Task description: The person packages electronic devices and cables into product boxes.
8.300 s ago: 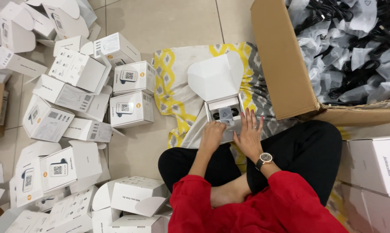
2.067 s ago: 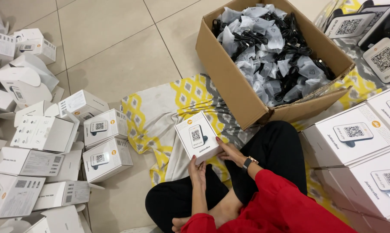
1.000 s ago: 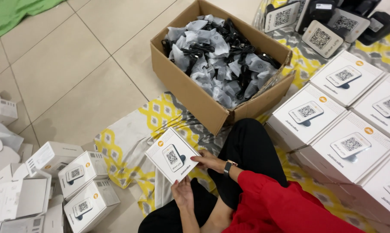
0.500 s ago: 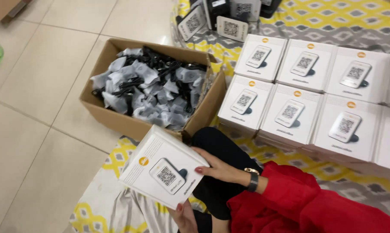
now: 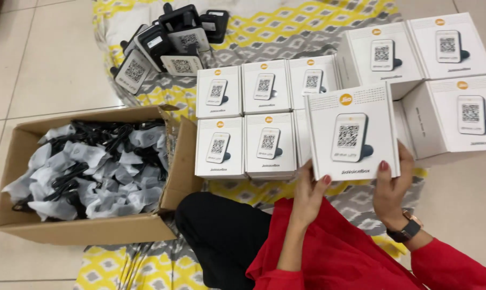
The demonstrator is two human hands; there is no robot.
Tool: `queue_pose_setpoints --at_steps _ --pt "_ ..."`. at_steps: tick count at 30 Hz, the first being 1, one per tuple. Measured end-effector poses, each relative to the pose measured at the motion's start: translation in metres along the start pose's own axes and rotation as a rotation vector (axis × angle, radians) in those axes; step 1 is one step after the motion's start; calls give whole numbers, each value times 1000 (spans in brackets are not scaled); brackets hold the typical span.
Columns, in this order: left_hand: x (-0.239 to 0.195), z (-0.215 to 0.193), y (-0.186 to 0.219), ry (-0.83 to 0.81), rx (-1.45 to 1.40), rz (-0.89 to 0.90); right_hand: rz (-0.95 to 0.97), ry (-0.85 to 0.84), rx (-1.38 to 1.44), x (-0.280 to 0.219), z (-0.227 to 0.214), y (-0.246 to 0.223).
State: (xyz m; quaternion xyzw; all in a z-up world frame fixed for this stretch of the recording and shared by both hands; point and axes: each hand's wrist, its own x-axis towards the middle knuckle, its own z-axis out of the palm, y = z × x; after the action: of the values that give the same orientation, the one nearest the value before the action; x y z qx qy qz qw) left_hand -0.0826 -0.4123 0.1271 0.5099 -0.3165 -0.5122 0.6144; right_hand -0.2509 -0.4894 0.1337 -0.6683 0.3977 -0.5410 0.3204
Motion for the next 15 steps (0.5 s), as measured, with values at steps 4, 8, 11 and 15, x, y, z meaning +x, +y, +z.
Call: queue_pose_setpoints --at_steps 4,8,11,15 --pt "4 30 -11 -32 305 -10 -112 28 -337 17 -19 -15" --pt "-2 33 -70 -57 487 220 -287 -443 -832 30 4 -19" --pt "-12 23 -69 -65 518 141 -320 -577 -880 39 17 -19" --pt "-20 13 -49 48 565 75 -200 -608 -1164 46 5 -15"
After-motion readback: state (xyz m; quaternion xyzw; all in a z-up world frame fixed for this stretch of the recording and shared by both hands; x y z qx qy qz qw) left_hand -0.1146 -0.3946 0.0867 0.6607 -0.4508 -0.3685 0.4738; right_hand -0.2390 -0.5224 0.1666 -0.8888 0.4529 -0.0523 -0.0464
